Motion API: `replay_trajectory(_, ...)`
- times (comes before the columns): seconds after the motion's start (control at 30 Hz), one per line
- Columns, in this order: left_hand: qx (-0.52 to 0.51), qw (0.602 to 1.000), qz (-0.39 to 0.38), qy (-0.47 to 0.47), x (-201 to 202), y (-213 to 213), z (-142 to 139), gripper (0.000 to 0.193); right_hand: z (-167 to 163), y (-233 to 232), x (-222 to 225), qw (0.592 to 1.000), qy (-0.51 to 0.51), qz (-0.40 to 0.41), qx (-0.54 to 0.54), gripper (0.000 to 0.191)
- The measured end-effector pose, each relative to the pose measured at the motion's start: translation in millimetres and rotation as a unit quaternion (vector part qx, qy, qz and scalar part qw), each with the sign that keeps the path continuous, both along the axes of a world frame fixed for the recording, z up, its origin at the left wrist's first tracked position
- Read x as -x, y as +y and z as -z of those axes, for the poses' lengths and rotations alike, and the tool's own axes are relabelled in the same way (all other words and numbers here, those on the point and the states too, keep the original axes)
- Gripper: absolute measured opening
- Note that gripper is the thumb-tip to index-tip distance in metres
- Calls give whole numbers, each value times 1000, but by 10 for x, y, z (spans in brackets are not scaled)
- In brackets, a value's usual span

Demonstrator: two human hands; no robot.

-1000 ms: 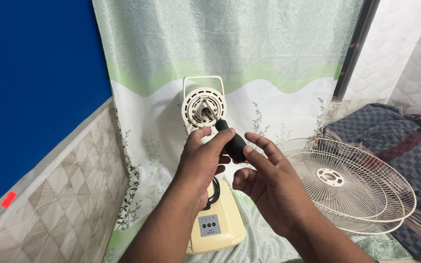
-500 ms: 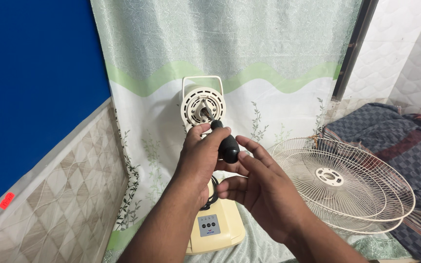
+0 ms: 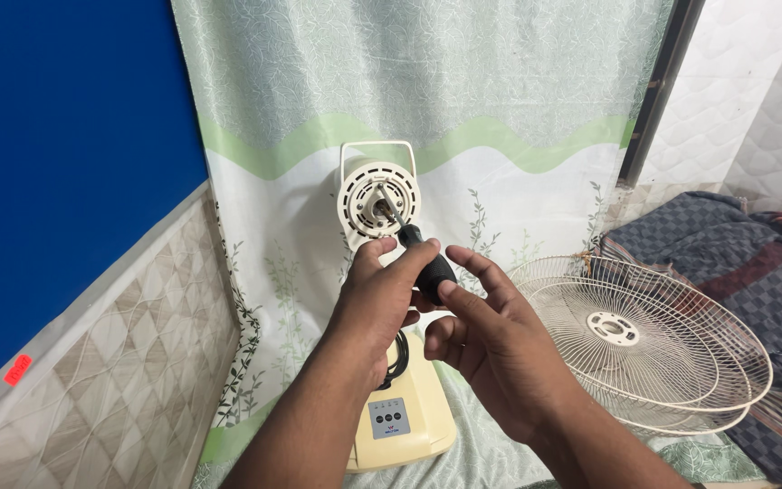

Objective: The person works on a pedestal fan placed on a bed, using a screwdriver to loosen and turn the component at the fan's front hub, repeatedly repositioning the tool with both hands. They then set the screwdriver down and handle a small part by hand near the fan base.

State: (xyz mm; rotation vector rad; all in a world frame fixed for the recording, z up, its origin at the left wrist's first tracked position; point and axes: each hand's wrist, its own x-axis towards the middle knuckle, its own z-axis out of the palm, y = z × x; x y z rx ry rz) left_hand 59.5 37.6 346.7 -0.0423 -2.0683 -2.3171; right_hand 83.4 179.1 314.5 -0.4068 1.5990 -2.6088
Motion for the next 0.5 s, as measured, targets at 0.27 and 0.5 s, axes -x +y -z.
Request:
replay_trajectory(0.27,28,999,-29,8,-26,16,-10,83,-10,10,6,1000,-6,11,-14,65)
replay_trajectory(0.5,42,998,-41,-4,-4,7,17,79,-8,22,25,999,-2,28,-37,62)
